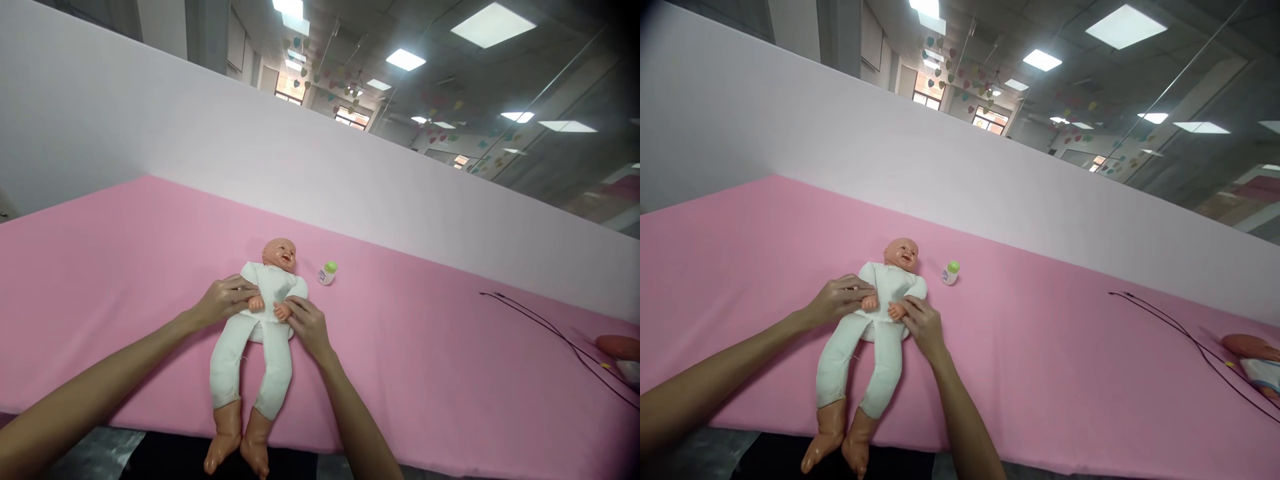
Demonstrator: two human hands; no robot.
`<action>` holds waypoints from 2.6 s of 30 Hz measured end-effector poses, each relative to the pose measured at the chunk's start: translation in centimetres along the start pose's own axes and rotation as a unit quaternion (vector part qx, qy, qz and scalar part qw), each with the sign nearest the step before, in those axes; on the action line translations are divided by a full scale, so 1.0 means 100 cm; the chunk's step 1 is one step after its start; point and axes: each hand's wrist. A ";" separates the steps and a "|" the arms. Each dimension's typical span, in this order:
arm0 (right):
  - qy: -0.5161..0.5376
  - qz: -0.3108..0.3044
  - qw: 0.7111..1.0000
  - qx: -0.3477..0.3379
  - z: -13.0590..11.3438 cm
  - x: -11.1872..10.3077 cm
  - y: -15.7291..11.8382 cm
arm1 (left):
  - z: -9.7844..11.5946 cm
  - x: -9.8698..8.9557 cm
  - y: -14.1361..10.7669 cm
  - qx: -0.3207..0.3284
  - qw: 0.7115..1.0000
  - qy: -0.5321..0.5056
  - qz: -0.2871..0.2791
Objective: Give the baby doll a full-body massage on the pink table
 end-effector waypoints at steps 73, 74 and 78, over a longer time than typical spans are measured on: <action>0.366 0.373 0.740 0.423 0.070 -0.047 -0.001 | -0.051 -0.041 0.002 -0.496 0.728 -0.261 0.394; 0.356 0.367 0.760 0.402 0.065 -0.046 0.000 | -0.045 -0.041 0.005 -0.472 0.759 -0.242 0.377; 0.244 0.295 0.880 0.281 0.031 -0.038 0.006 | -0.011 -0.033 0.011 -0.317 0.903 -0.093 0.273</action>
Point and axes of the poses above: each hand's wrist, its own y-axis towards the middle knuckle, its own x-axis out of the palm, z = x × y, and after that the axes turned 1 degree about y, right-handed
